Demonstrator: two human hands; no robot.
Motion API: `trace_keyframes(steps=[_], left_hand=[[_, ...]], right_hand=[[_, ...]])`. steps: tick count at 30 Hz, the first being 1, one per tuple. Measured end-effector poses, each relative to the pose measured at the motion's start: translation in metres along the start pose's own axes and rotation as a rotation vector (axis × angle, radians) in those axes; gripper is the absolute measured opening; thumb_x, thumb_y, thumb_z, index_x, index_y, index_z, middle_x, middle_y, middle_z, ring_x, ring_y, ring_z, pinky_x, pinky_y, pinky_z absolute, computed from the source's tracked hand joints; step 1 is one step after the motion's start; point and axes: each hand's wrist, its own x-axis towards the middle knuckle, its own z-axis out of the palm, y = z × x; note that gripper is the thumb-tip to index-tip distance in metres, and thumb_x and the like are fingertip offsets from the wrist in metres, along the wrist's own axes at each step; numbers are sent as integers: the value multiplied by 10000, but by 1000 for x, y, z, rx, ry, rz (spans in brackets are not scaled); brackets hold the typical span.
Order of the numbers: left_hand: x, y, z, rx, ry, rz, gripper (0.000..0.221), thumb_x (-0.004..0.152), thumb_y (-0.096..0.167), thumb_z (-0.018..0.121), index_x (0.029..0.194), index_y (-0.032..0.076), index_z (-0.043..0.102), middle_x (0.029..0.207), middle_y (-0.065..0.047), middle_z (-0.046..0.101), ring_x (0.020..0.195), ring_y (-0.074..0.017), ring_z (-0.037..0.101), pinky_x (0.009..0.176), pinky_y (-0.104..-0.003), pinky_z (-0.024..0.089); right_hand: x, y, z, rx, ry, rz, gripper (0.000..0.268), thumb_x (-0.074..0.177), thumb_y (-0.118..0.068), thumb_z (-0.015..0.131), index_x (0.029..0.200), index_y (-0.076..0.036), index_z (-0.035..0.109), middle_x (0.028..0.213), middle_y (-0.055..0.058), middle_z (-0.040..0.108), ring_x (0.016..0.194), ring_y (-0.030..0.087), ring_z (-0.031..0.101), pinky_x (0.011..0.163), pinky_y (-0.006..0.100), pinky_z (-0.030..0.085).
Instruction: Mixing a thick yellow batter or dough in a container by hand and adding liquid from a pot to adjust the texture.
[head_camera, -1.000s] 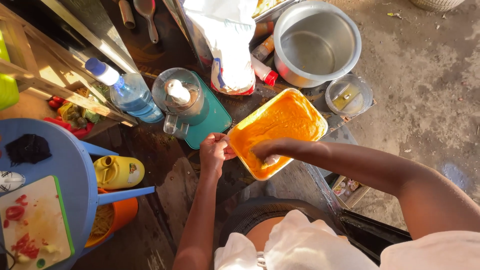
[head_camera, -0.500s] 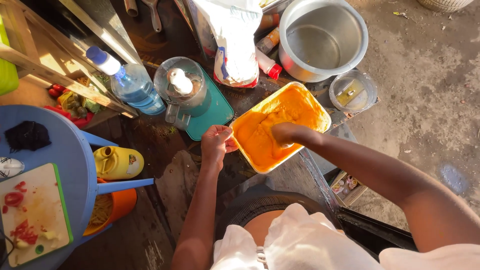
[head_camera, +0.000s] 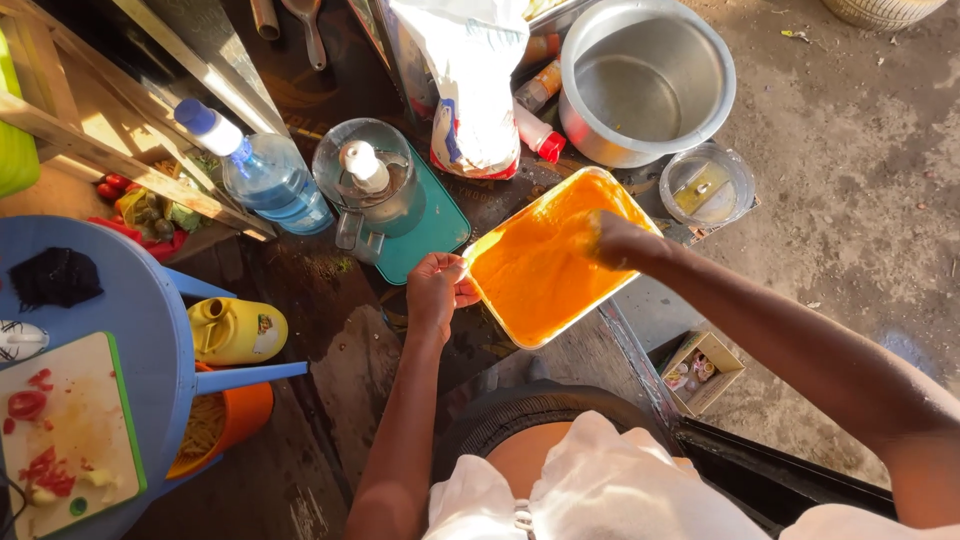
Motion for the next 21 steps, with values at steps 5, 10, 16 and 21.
trace_keyframes(steps=[5, 10, 16, 21], left_hand=[[1, -3, 2, -38, -9, 7, 190, 971, 107, 676, 1093, -38, 652, 832, -200, 612, 663, -304, 745, 716, -534, 651], [-1, 0, 0, -34, -44, 3, 184, 984, 109, 658, 1097, -34, 638, 814, -165, 601, 684, -260, 737, 730, -530, 653], [5, -5, -3, -41, -65, 6, 173, 990, 111, 655, 1088, -30, 632, 798, -165, 614, 700, -265, 742, 729, -519, 658], [10, -7, -4, -33, -51, -9, 169, 977, 113, 674, 1073, -20, 636, 788, -159, 616, 685, -266, 734, 716, -521, 655]], right_hand=[[-40, -98, 8, 396, 91, 122, 449, 768, -389, 823, 953, 4, 712, 844, 139, 666, 809, 282, 674, 739, 304, 492], [-32, -126, 46, 91, 63, 128, 627, 717, -587, 815, 1044, -62, 709, 971, 163, 757, 961, 364, 736, 763, 417, 555], [-21, -142, 68, 73, -100, -108, 410, 535, -526, 930, 750, -197, 815, 617, 15, 698, 633, 183, 720, 563, 237, 526], [23, -99, 76, 276, -270, -300, 358, 590, -281, 955, 734, -9, 772, 698, 134, 739, 663, 210, 701, 604, 285, 564]])
